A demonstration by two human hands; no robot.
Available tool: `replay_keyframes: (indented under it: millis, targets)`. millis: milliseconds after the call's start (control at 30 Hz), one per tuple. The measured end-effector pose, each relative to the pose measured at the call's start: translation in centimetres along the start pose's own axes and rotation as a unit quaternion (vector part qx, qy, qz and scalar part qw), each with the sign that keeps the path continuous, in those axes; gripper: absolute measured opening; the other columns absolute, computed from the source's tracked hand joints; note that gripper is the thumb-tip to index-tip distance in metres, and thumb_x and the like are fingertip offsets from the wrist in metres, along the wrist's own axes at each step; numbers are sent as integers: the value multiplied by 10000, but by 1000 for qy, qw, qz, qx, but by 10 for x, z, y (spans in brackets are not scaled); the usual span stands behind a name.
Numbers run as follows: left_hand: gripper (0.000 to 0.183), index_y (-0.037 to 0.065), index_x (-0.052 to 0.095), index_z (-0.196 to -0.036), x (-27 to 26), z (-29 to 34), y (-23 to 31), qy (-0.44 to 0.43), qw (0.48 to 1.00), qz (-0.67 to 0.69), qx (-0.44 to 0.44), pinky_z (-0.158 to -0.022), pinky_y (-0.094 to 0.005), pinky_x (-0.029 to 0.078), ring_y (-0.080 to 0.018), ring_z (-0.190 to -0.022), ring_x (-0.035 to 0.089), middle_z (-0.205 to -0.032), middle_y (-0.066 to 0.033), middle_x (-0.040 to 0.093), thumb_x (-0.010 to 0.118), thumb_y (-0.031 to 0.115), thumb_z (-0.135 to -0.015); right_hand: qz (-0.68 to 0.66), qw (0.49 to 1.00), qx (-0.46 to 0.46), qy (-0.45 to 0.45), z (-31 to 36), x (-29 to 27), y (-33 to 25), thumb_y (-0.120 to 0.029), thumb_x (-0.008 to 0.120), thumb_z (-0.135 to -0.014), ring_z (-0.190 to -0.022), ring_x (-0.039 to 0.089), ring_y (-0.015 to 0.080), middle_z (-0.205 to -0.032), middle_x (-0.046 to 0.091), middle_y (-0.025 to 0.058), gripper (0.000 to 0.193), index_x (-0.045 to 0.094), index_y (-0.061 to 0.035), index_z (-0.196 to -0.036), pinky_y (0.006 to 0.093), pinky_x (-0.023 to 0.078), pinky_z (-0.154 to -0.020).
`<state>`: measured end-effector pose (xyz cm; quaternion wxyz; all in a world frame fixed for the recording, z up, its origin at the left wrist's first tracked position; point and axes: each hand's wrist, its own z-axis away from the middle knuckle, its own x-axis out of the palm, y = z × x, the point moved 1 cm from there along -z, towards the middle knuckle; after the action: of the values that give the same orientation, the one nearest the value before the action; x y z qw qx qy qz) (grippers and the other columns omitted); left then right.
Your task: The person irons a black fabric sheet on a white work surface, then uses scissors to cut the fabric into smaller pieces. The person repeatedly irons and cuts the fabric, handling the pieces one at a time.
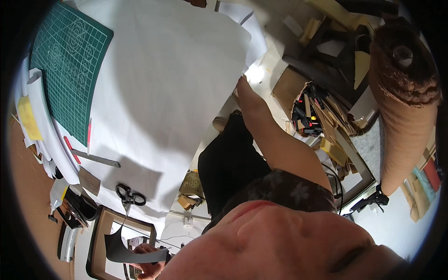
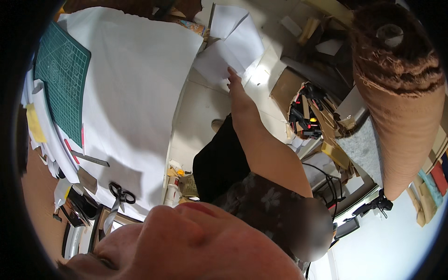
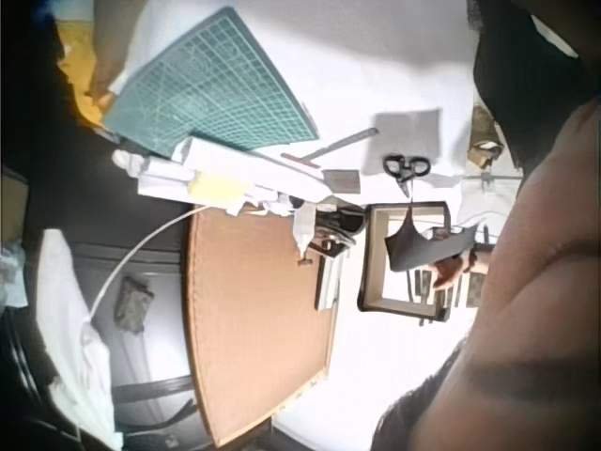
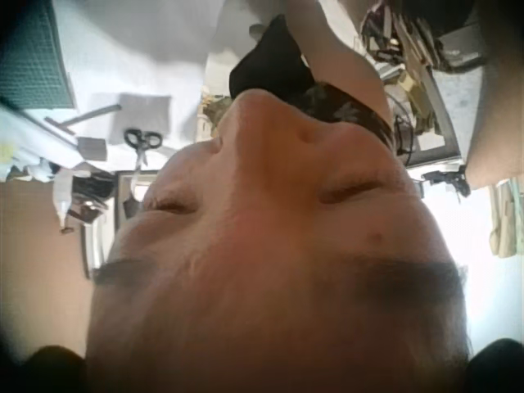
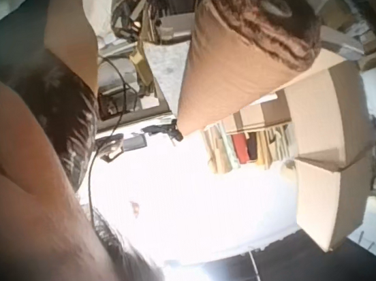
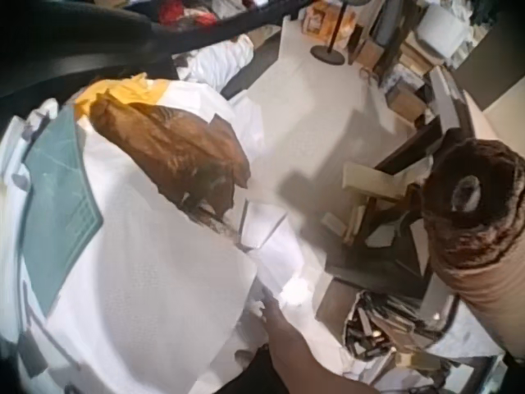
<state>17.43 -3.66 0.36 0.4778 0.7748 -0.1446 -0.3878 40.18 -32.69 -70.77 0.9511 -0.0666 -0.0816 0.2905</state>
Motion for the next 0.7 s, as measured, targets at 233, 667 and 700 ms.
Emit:
replay_keyframes:
  millis: [233, 667, 700]
  targets:
    - [530, 15, 529, -1274, -9, 2, 30, 49, 987, 119, -98, -1011, -411, 378, -233, -1161, 530, -1228, -102, 600, 640, 352, -881, 111, 965, -198, -131, 165, 10, -55, -188, 678, -916, -790, 586, 171, -929, 617, 31, 289, 577, -58, -1153, 338, 526, -668]
    - [504, 51, 560, -1259, -66, -65, 153, 58, 797, 593, -103, -982, -397, 358, -209, -1197, 523, -1265, -66, 610, 604, 394, -893, 94, 815, -264, -506, 765, 63, -275, -136, 567, -1000, -975, 640, 179, -1106, 665, 54, 253, 587, -24, -1227, 314, 519, -848]
    - [478, 50, 578, -1231, -73, -56, 161, 73, 799, 590, -90, -993, -410, 345, -208, -1193, 523, -1244, -63, 621, 606, 386, -892, 57, 800, -251, -542, 782, 103, -291, -149, 573, -998, -918, 649, 181, -1085, 672, 61, 249, 591, -20, -1210, 314, 529, -803]
